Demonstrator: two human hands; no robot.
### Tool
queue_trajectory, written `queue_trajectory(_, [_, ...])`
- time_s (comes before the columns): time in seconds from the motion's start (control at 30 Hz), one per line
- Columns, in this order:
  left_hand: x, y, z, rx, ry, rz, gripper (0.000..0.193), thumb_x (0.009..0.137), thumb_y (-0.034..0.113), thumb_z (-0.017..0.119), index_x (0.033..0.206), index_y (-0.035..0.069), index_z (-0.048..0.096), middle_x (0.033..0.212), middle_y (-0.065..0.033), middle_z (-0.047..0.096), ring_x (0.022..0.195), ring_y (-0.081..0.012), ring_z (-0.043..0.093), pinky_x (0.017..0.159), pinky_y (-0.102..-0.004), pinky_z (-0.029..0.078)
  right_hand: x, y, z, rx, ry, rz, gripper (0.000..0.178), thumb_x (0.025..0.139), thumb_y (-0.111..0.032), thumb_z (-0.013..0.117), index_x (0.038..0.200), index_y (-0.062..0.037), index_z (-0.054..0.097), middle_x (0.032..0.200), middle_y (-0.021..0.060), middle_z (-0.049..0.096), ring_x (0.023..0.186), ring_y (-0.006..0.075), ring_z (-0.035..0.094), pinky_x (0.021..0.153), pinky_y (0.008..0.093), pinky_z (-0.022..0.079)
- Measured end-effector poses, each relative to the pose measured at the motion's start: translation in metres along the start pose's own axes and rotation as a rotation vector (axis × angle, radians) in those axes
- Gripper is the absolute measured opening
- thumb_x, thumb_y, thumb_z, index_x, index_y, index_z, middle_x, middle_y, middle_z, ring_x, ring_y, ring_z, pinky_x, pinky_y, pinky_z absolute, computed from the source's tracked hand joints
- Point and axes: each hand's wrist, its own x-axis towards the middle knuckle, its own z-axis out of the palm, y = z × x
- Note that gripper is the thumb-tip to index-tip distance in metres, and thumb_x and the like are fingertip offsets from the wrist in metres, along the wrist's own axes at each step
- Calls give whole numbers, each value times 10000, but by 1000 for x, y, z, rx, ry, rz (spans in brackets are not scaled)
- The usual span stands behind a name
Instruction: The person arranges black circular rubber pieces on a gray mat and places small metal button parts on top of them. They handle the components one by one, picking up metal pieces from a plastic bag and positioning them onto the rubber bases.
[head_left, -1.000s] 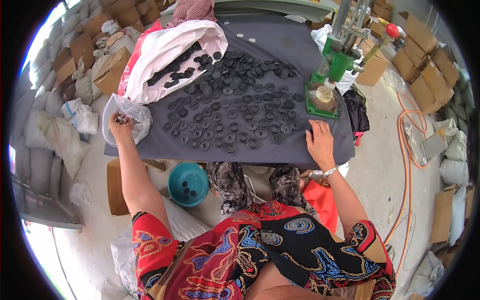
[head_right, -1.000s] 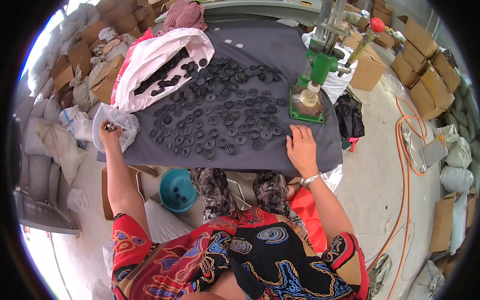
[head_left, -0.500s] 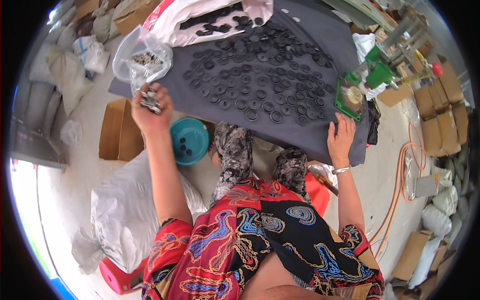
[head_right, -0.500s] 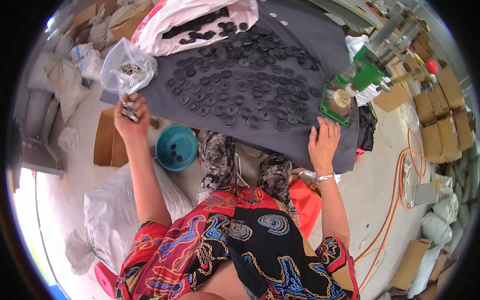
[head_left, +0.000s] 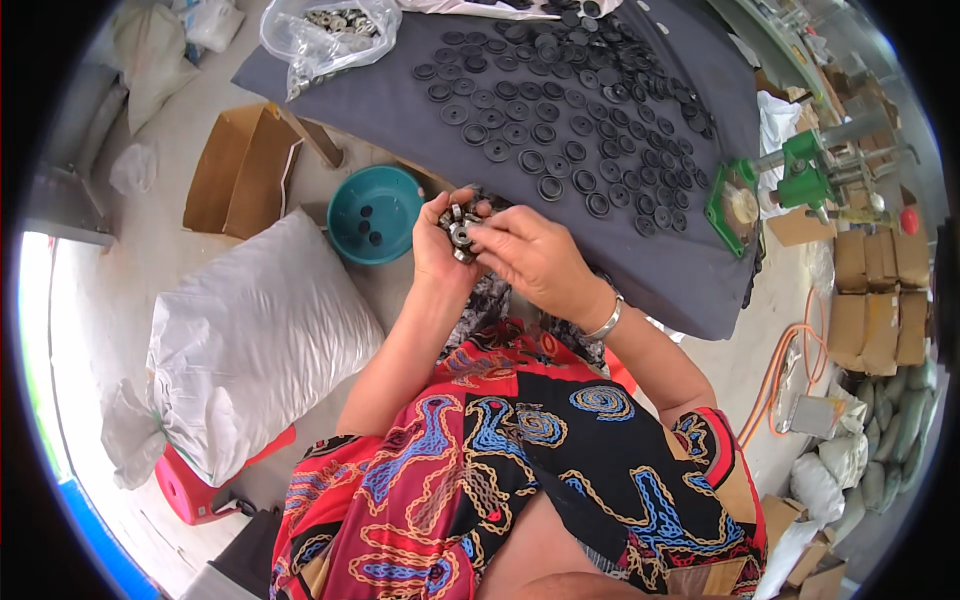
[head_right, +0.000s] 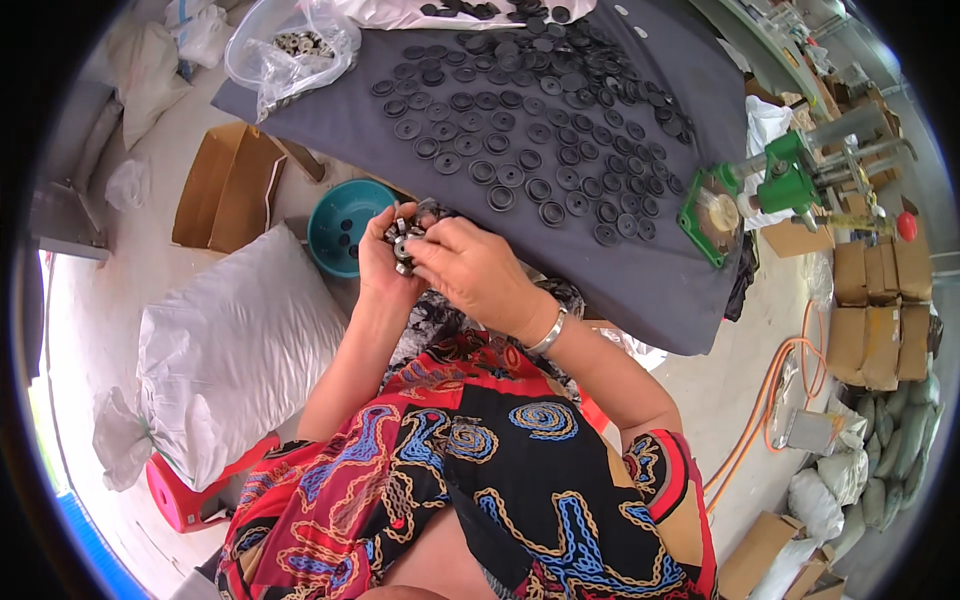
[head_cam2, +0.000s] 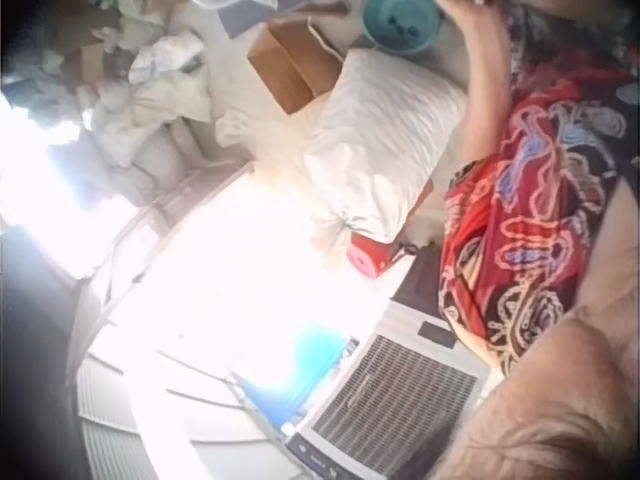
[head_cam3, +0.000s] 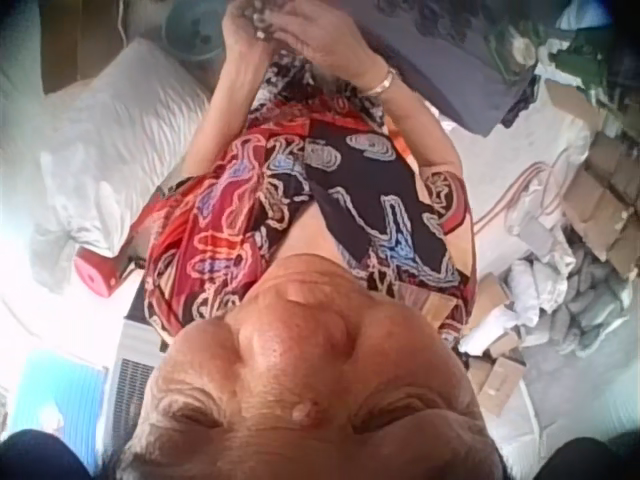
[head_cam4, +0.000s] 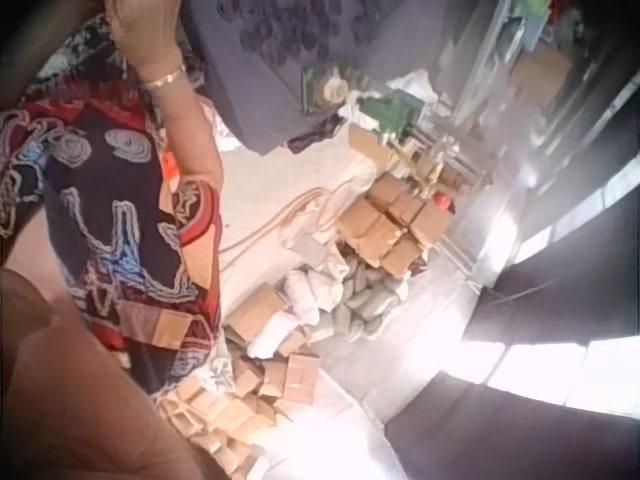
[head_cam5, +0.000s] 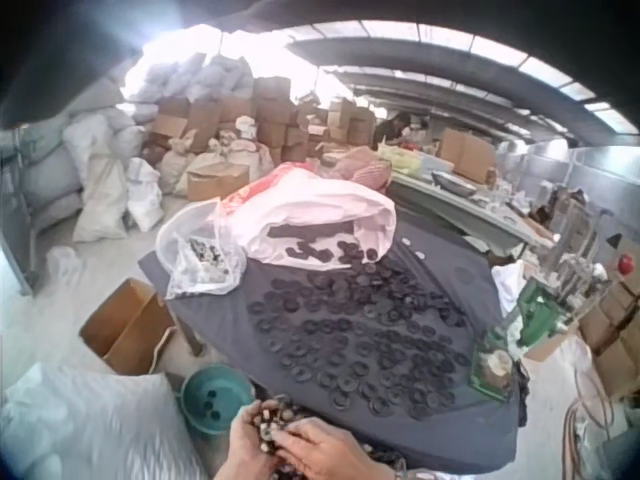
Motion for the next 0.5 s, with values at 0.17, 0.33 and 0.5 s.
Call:
queue_trajectory(0.17, [2,1,-6,-16,59,0,217,868,243,549,857,37,617,827,-178,626,737,-301,610,702,-415,533,2,-3,11,-121,-146,-48,256,783,-95,631,1033,-45,654,886,80,559,792,255,600,669,345,520])
queue_trajectory(0.33, [-2,2,-8,-35,-46,-31,214,861,243,550,860,42,623,847,-175,627,790,-302,606,747,-419,518,16,4,1,-157,-260,-279,241,723,-77,608,957,-30,641,858,76,548,763,223,596,653,337,524])
queue_trajectory(0.5, [-10,4,0,-41,-88,-51,223,870,256,543,872,51,630,868,-169,632,827,-297,603,782,-409,507,38,7,-5,-235,-357,-505,125,691,-103,599,790,-30,574,810,62,547,732,200,594,640,320,521])
